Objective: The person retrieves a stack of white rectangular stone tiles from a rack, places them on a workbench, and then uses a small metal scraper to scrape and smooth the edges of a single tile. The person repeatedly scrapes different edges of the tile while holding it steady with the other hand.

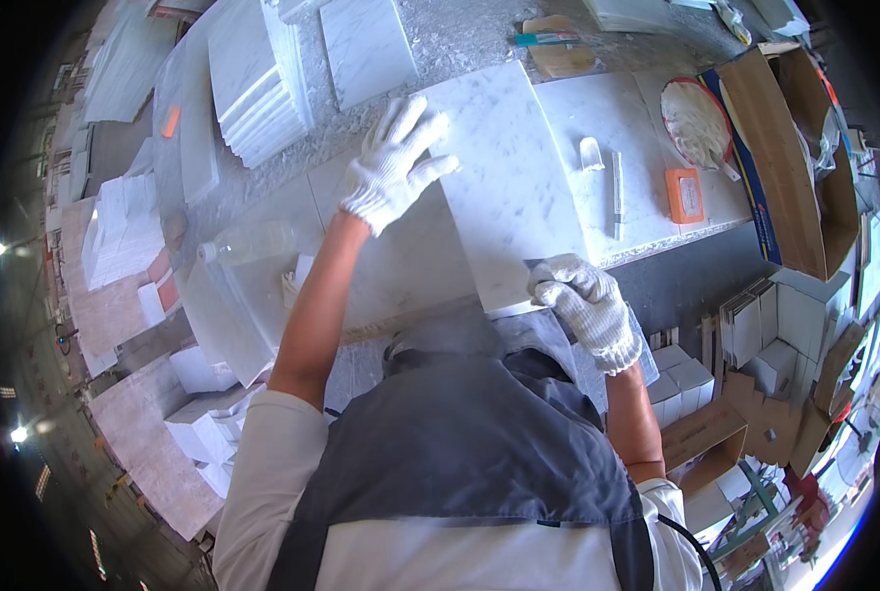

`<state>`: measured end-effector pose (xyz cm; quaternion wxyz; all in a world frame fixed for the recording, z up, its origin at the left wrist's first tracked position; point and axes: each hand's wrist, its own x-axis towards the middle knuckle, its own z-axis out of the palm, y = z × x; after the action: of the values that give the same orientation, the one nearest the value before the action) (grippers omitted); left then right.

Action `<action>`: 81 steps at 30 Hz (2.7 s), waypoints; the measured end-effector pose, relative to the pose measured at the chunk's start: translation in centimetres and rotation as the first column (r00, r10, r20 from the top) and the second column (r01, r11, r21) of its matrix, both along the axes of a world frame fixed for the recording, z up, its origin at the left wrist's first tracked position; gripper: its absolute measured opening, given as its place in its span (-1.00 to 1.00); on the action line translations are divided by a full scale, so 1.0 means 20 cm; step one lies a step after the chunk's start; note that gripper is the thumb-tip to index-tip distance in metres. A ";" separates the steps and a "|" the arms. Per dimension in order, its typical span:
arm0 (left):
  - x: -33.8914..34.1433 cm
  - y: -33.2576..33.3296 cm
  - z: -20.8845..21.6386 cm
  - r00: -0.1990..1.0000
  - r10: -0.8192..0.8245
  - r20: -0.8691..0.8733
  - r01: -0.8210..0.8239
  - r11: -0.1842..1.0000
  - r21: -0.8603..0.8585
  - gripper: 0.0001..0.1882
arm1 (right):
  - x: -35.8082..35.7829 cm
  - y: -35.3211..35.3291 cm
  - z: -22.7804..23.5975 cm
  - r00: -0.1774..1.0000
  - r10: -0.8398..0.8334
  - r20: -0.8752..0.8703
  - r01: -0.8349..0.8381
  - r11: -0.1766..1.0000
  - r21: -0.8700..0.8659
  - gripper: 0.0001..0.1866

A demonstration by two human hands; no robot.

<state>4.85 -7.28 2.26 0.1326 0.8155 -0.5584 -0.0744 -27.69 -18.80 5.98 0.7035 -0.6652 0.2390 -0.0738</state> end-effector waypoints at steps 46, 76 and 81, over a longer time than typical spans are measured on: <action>-0.70 0.24 -0.68 0.011 -0.060 -0.998 -0.622 0.781 -0.053 0.02 | 0.82 0.11 -0.19 0.982 -0.065 -0.176 -0.124 0.480 -0.868 -0.51; -0.65 0.25 -0.33 0.604 0.353 -0.714 -0.305 0.931 0.202 0.06 | 0.93 0.13 -0.14 0.991 -0.045 -0.126 -0.061 0.685 -0.726 -0.49; -0.65 0.23 -0.51 0.306 0.144 -0.941 -0.412 0.911 0.005 0.07 | 0.88 0.04 -0.16 0.990 0.100 -0.102 -0.141 0.784 -0.604 -0.50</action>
<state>-8.11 -2.65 -7.92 0.5304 0.6912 -0.2387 -0.4288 -10.05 -18.02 2.87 0.4467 -0.8723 0.1820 -0.0806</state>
